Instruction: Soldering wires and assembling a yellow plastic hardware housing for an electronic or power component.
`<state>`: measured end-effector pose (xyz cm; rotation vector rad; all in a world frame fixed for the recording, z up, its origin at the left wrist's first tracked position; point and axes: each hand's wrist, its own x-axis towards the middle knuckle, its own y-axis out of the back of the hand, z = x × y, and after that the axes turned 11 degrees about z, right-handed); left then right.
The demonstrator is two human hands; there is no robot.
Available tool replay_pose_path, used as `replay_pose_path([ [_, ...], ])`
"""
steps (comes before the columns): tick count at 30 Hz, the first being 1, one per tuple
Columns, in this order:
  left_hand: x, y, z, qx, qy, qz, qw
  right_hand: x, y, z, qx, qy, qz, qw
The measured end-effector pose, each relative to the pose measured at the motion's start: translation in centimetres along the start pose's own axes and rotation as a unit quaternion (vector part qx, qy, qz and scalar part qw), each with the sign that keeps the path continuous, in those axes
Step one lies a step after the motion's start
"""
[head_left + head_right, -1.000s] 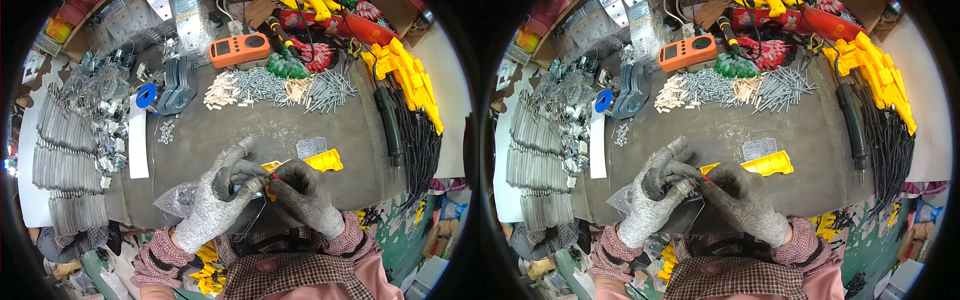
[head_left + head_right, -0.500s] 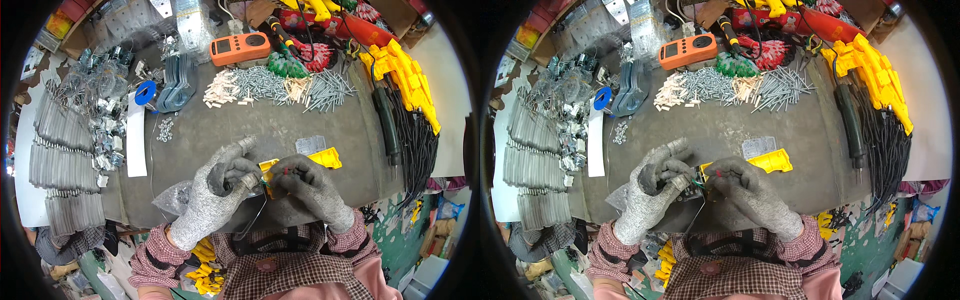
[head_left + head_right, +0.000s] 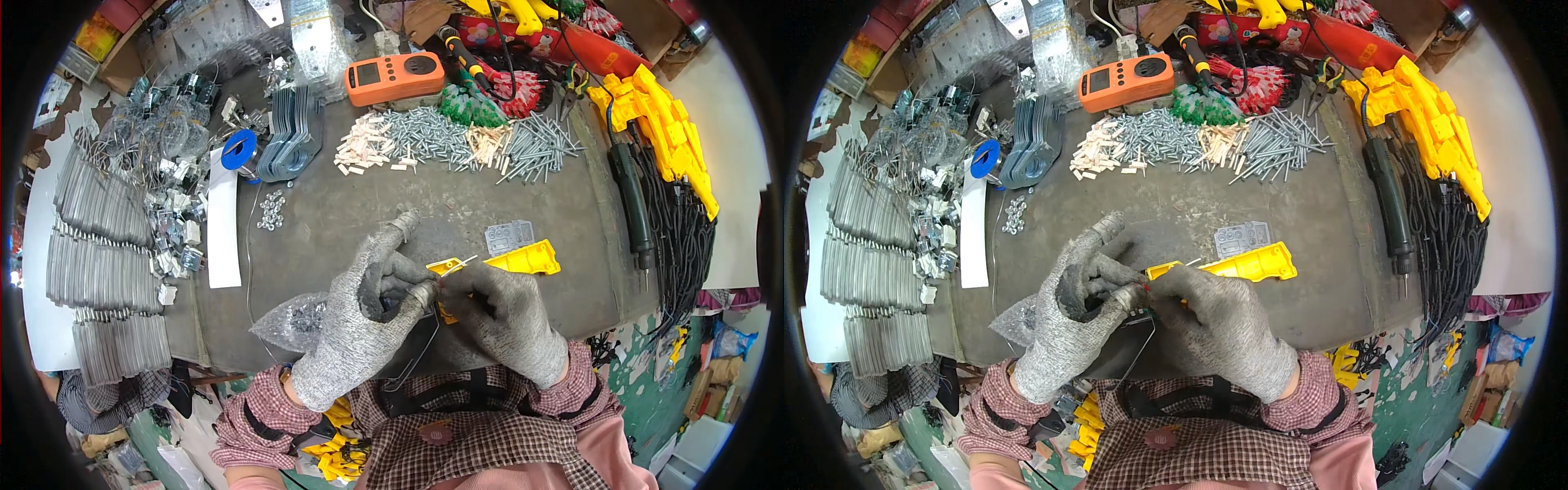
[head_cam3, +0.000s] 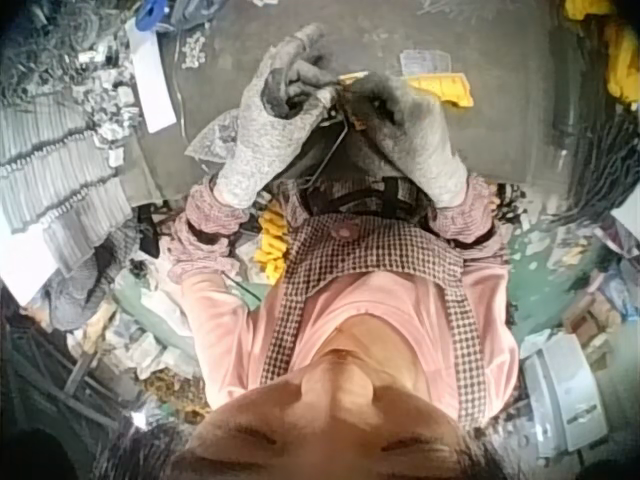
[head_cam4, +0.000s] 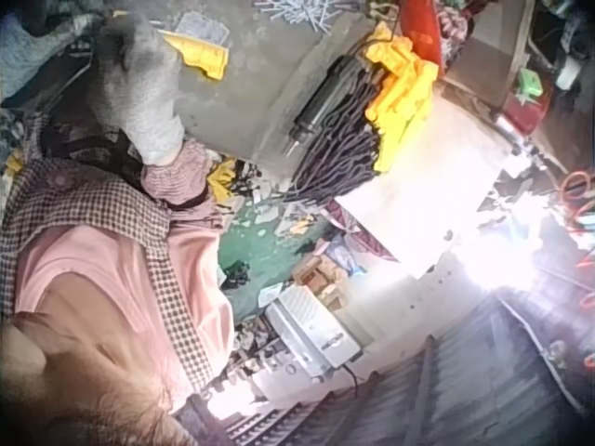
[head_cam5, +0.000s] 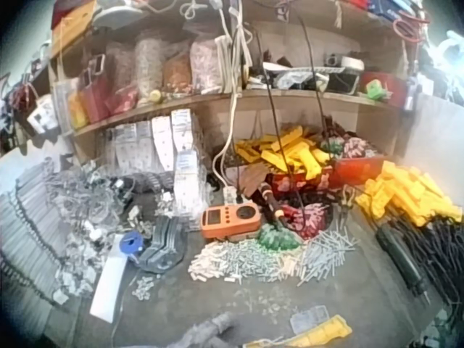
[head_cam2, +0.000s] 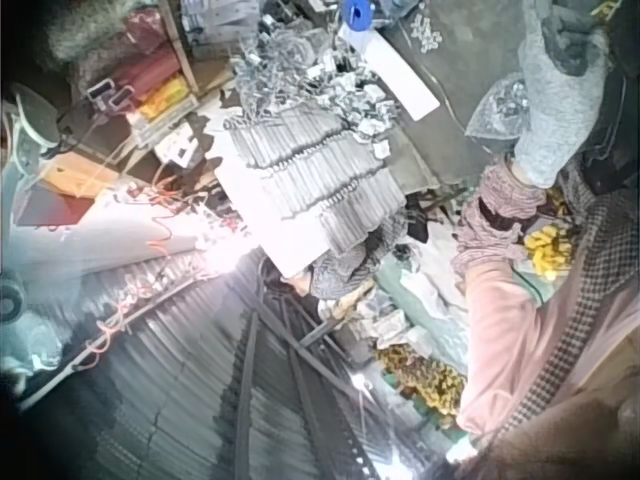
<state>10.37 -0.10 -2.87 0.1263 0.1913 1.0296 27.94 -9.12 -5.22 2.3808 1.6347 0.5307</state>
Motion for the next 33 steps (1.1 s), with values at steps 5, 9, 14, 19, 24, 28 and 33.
replay_pose_path([
  [5, -0.3, -0.4, -0.5, 0.004, -0.041, 0.02, 0.999, 0.0, -0.3, 1.9, 0.118, -0.067, 0.1, 0.986],
  [9, -0.3, -0.1, -0.6, 0.018, -0.06, 0.019, 0.998, 1.0, 0.1, -0.5, -0.015, 0.067, -0.014, 0.998],
  [14, -0.3, -0.3, -1.3, 0.098, -0.15, 0.065, 0.982, 0.5, -1.0, 0.3, -0.082, 0.114, 0.004, 0.99],
  [19, 1.4, 0.9, 1.6, 0.186, -0.181, 0.006, 0.966, 1.3, -0.1, 0.5, -0.026, 0.054, -0.015, 0.998],
  [24, 2.2, 2.5, 3.3, 0.549, -0.429, -0.181, 0.694, 1.7, 0.4, 0.8, 0.005, 0.022, -0.05, 0.998],
  [28, 3.4, 2.0, 3.9, 0.15, 0.248, -0.214, 0.933, 1.9, -0.1, 1.5, -0.052, 0.139, -0.006, 0.989],
  [33, 3.9, 1.8, 4.2, 0.433, -0.343, -0.123, 0.825, 2.2, 0.1, 2.0, -0.006, 0.133, 0.007, 0.991],
])
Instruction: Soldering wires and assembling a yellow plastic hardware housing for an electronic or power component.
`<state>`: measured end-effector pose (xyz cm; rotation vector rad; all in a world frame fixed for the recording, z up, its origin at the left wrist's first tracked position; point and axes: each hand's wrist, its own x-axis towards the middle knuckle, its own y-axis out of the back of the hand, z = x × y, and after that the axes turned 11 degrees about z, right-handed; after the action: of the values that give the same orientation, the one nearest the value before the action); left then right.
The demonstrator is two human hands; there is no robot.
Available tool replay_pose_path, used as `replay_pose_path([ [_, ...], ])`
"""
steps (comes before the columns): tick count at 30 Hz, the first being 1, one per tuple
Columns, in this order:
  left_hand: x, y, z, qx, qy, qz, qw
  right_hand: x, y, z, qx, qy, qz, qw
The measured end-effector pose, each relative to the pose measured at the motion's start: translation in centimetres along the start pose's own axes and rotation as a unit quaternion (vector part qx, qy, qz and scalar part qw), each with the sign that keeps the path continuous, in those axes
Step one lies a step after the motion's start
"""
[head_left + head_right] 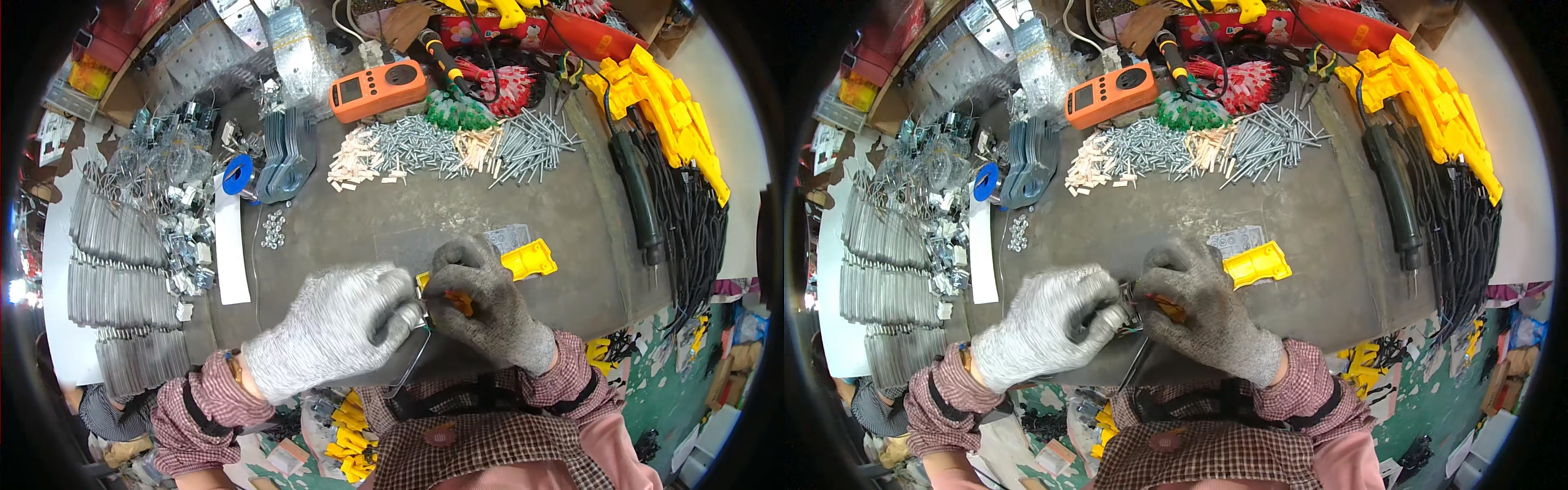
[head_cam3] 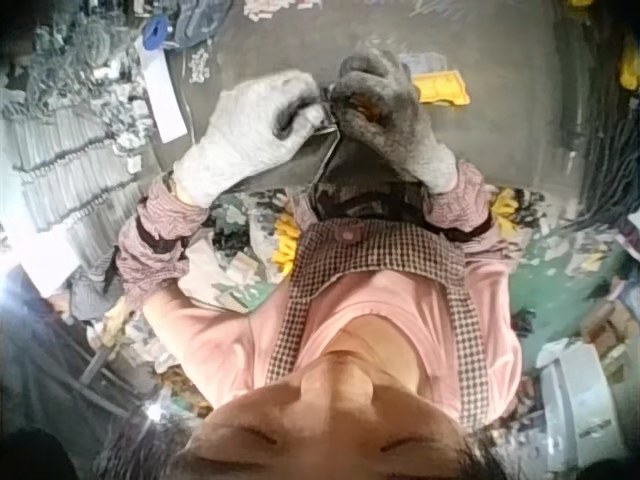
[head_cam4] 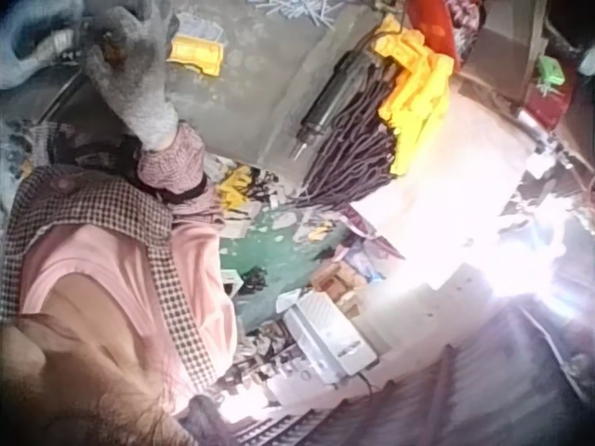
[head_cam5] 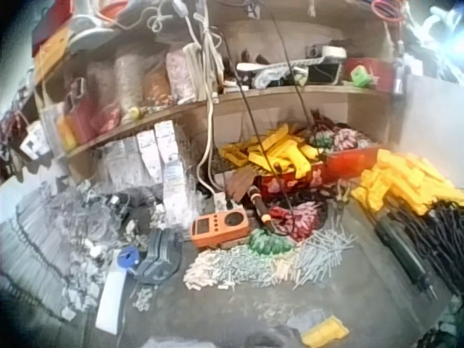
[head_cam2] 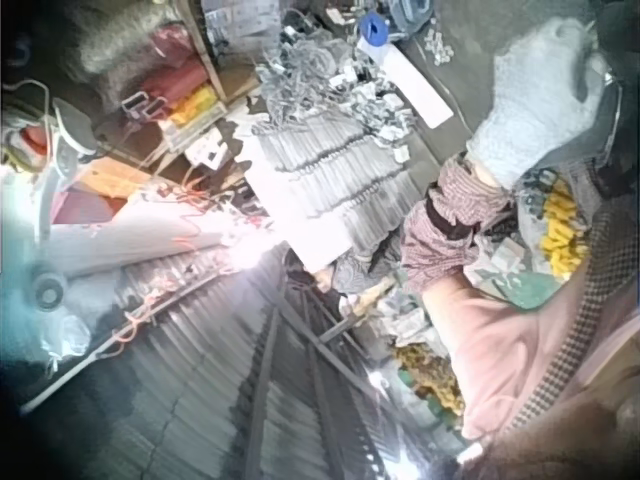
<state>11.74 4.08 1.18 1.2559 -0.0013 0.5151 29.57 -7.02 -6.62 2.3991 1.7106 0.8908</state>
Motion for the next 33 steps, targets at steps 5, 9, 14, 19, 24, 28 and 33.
replay_pose_path([
  [5, -0.3, 0.3, 0.1, 0.028, -0.019, -0.102, 0.994, 0.1, 0.2, 0.2, 0.027, 0.004, -0.031, 0.999],
  [9, 0.5, 0.4, -0.3, -0.27, 0.282, -0.272, 0.88, -0.3, 0.0, 0.6, 0.047, -0.001, -0.031, 0.998],
  [14, 0.5, -0.2, -1.1, 0.16, -0.169, -0.047, 0.972, -0.2, 0.0, 0.4, 0.097, -0.04, -0.025, 0.994],
  [19, 0.4, 0.2, 0.5, -0.407, 0.456, -0.259, 0.748, -0.4, -0.2, 0.9, 0.07, -0.004, -0.018, 0.997],
  [24, 0.6, 0.4, 0.4, -0.249, 0.373, -0.214, 0.868, -0.3, -0.1, 0.8, 0.063, -0.011, -0.02, 0.998],
  [28, -0.4, -0.6, 0.8, -0.15, 0.136, -0.06, 0.978, -0.3, 0.1, 0.7, 0.074, -0.022, -0.028, 0.997],
  [33, 0.2, 0.4, -0.4, -0.42, 0.491, -0.284, 0.709, -0.4, -0.1, 0.7, 0.05, -0.004, -0.016, 0.999],
])
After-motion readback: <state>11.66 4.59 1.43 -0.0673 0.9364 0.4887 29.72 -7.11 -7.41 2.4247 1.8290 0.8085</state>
